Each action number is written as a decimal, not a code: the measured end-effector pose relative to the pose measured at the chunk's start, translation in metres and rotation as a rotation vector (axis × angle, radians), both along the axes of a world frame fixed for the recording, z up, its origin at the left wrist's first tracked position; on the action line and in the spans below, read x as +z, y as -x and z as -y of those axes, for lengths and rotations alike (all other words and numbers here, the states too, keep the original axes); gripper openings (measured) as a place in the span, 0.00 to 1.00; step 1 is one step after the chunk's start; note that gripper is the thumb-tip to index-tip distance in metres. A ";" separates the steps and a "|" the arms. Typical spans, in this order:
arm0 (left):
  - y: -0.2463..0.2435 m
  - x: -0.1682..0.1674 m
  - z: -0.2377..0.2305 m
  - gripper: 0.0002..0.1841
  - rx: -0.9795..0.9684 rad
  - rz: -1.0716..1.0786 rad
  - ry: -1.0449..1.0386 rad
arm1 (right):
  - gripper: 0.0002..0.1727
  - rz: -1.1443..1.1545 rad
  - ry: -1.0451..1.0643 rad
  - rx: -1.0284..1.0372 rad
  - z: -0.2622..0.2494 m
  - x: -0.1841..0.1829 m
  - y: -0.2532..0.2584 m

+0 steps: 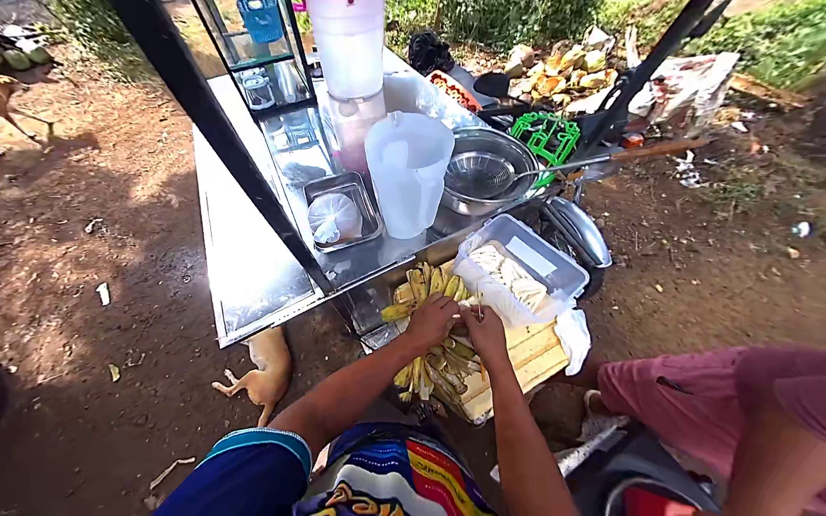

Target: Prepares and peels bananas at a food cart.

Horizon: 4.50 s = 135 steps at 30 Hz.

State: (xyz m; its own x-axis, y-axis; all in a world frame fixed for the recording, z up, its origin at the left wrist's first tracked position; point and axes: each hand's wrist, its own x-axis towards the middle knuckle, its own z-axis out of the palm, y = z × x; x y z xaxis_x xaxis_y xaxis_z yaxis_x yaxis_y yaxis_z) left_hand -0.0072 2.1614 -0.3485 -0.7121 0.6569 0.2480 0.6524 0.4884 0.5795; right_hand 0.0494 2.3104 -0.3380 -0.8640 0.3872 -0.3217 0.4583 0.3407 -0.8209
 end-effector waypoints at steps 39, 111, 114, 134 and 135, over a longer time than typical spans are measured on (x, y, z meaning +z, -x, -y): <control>-0.014 0.015 -0.010 0.27 0.071 0.088 0.442 | 0.25 0.043 0.241 -0.240 0.031 -0.017 -0.062; -0.067 0.134 -0.014 0.27 0.257 1.595 -1.033 | 0.04 -0.571 0.473 -0.243 0.054 0.080 -0.109; -0.069 0.133 -0.015 0.27 0.237 1.569 -1.044 | 0.04 -0.548 0.475 -0.257 0.053 0.077 -0.106; -0.047 0.135 -0.027 0.25 0.538 1.652 -1.157 | 0.07 -0.670 0.442 -0.148 0.059 0.093 -0.137; -0.048 0.136 -0.027 0.25 0.545 1.651 -1.157 | 0.07 -0.668 0.439 -0.149 0.059 0.092 -0.136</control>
State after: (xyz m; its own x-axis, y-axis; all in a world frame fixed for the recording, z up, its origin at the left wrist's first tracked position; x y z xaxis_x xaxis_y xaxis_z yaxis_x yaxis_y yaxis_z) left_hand 0.0408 2.1880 -0.2128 -0.6702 0.3972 -0.6270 -0.7269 -0.5219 0.4463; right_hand 0.1853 2.2518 -0.2459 -0.8770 0.4713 0.0942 -0.1602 -0.1020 -0.9818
